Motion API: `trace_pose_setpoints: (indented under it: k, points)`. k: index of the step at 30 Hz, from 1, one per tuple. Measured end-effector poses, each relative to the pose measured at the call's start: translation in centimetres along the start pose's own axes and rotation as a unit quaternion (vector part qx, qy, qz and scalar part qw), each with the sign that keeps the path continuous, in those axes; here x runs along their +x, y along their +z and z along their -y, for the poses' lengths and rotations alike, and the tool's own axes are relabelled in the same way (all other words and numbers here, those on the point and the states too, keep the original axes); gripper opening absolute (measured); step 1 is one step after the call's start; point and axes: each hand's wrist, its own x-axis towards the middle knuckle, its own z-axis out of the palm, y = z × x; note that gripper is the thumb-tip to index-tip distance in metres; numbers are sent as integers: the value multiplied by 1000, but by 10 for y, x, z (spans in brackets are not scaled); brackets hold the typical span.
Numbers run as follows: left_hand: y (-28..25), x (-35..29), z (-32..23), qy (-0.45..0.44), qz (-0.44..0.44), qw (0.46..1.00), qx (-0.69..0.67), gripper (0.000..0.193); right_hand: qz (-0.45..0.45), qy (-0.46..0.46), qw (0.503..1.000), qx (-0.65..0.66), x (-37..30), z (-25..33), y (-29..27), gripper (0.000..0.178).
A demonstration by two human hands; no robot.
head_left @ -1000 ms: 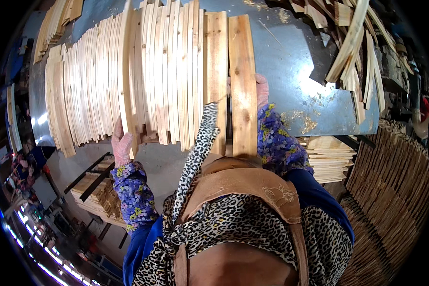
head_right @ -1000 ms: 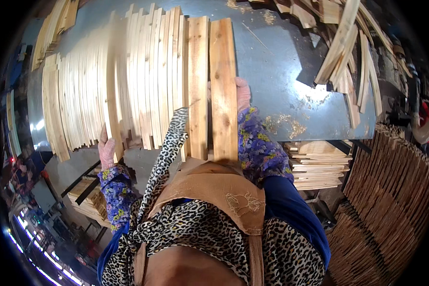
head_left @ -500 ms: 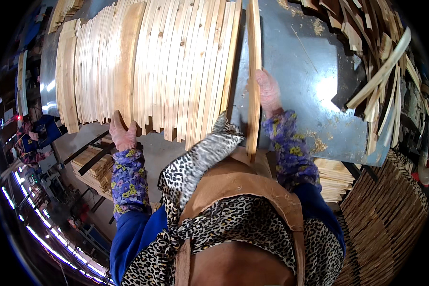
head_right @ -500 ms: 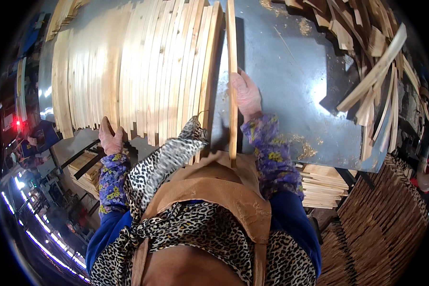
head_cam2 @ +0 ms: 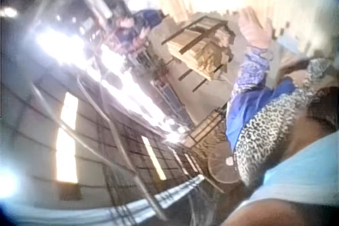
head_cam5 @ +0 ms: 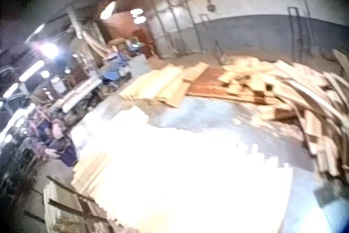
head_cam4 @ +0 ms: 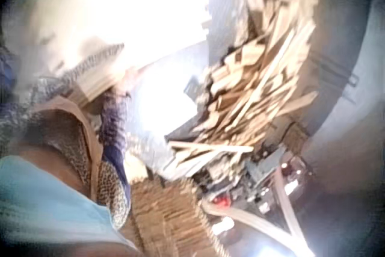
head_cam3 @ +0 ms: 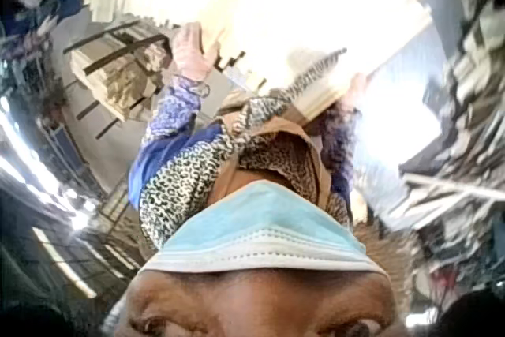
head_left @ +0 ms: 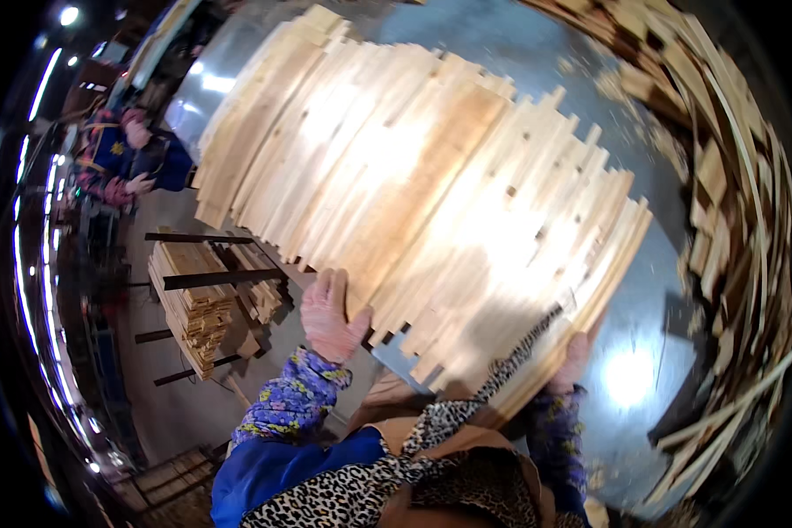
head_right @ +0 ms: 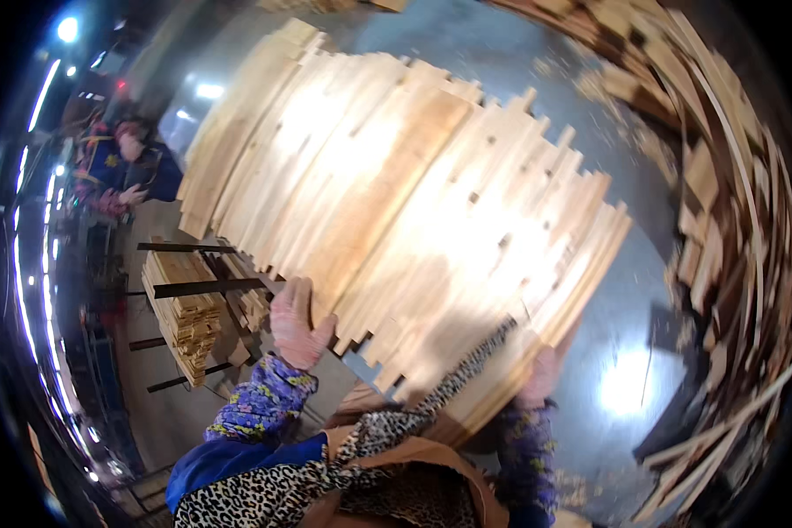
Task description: The person repeatedly picks up thin wooden planks from a disorganized pile on a metal table and arranges them into a neat, aligned stack. The person handles the planks one by one or in small groups, aligning them carefully before placing them onto the growing stack.
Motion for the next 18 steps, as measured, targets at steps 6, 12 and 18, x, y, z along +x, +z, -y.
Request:
trace_pose_setpoints:
  k: [6, 12, 18]
  points:
    - [25, 79, 24, -94, 19, 995, -3, 82, 52, -3, 997, 53, 129, -18, 91, 100]
    - [5, 190, 124, -134, 14, 985, -110, 68, 76, 17, 995, 57, 204, -67, 226, 108]
    - [-19, 278, 231, -56, -47, 993, -89, 74, 65, -65, 996, 0, 204, -172, 358, 90]
